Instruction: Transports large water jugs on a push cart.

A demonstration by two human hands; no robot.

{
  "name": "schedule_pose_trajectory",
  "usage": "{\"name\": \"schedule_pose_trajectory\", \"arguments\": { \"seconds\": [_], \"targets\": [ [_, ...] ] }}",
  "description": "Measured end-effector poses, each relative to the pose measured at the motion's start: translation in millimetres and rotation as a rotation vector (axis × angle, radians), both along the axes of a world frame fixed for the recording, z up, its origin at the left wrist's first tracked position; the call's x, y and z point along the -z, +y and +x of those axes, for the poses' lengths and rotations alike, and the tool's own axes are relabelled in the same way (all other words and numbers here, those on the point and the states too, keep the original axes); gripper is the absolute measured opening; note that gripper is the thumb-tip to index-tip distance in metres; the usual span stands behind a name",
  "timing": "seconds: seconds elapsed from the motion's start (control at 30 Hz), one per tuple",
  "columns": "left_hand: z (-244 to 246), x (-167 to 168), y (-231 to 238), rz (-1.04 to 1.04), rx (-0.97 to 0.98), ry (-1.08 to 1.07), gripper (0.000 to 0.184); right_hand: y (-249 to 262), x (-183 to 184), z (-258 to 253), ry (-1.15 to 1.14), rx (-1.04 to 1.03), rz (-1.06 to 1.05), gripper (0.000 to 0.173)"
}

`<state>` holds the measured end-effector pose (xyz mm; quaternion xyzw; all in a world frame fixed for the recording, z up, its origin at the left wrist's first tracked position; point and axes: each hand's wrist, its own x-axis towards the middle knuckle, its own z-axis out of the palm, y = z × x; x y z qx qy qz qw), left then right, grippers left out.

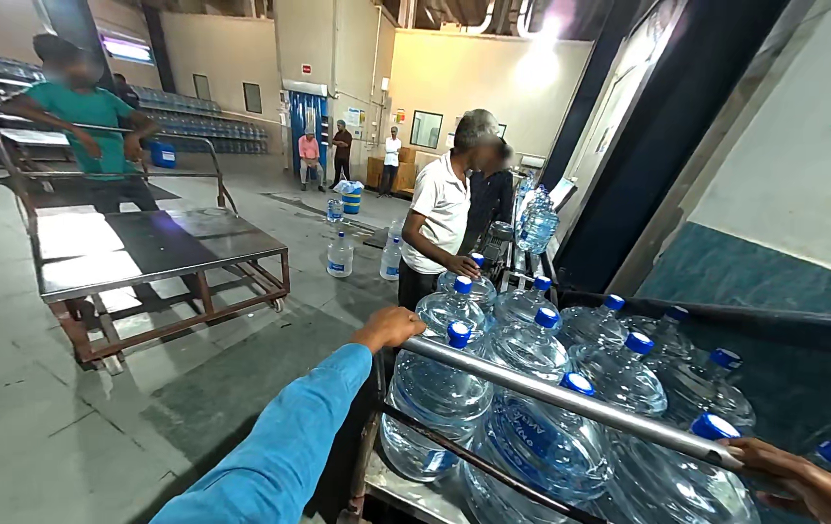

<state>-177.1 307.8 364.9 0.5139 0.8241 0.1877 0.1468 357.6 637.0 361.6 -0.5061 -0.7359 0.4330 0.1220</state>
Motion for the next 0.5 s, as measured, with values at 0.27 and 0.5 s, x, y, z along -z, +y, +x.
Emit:
{"name": "schedule_pose_trajectory", "arguments": {
  "seconds": [0.27, 0.5],
  "targets": [
    [1, 0, -1, -0.011, -0.009, -0.002, 0.045, -10, -8, -1, 0.101, -0.036, -0.028, 0.032],
    [3, -2, -2, -0.008, -0.008, 0.004, 0.048, -13, 2, -13, -0.128, 0.028, 0.144, 0.039]
  ]
}}
